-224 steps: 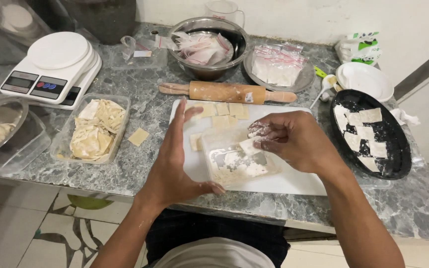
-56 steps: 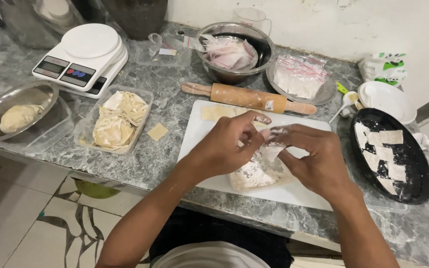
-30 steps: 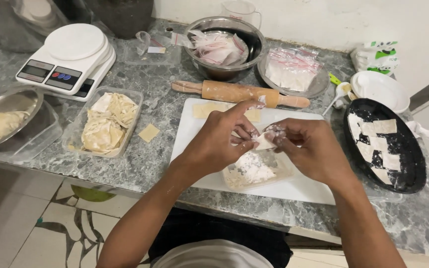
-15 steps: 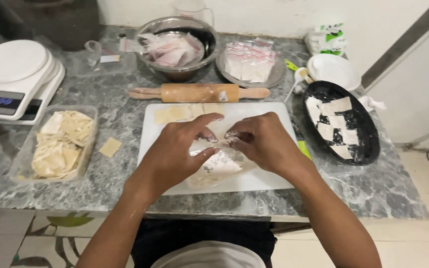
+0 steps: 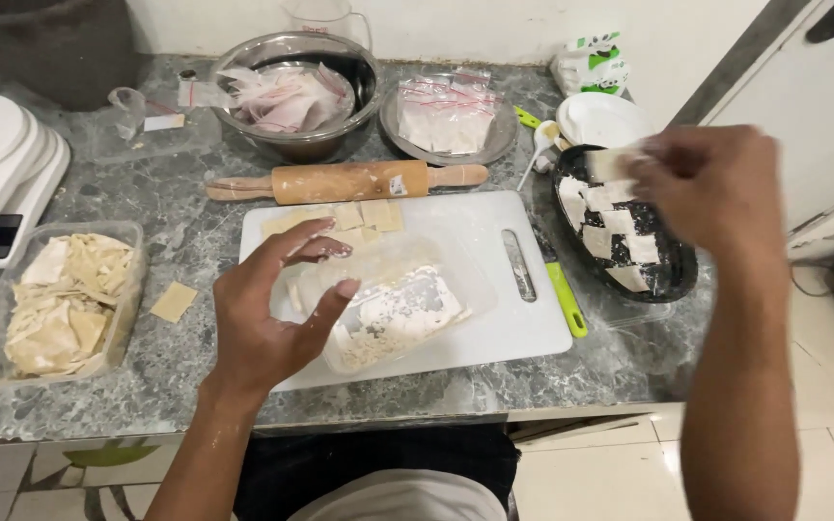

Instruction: The person is folding small squares of dough and placing them into a tray on a kitchen counter.

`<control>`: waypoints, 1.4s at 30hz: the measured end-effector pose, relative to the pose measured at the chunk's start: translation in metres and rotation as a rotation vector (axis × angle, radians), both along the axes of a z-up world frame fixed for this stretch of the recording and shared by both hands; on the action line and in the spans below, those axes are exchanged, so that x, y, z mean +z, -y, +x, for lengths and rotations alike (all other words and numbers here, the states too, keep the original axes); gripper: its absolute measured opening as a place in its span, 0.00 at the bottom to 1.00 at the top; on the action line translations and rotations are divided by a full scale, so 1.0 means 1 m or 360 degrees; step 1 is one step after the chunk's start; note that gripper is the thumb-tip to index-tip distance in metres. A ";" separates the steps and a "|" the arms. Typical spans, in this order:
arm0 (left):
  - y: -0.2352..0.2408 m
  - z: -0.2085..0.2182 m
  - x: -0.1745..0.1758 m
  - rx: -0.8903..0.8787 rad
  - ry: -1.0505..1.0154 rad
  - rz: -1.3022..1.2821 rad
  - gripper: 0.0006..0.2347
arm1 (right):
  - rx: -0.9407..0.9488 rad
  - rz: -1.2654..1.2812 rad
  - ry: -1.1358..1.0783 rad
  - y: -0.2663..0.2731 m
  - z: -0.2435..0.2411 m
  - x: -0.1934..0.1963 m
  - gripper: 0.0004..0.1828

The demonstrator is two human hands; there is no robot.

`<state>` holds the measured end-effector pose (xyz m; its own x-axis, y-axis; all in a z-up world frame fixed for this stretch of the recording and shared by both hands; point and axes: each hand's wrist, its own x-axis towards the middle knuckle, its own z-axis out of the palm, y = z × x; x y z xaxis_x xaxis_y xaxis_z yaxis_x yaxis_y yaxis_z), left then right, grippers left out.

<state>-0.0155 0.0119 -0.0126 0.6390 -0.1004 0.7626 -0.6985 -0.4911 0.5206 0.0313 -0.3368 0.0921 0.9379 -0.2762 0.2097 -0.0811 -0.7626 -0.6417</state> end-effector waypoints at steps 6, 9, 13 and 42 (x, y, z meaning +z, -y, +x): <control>0.001 0.002 -0.004 -0.0028 -0.0061 -0.0074 0.19 | -0.0200 -0.0519 -0.0566 0.070 0.046 -0.026 0.13; 0.000 0.003 -0.005 -0.0021 0.0014 -0.0040 0.18 | -0.0162 -0.0727 -0.0690 0.095 0.073 -0.053 0.14; -0.003 0.004 -0.005 -0.0024 -0.0002 -0.0051 0.17 | -0.0283 -0.0796 -0.0646 0.077 0.071 -0.051 0.14; -0.004 0.005 0.000 -0.0472 -0.0143 -0.0202 0.11 | 0.1486 -0.0071 -0.0578 -0.099 0.077 -0.082 0.23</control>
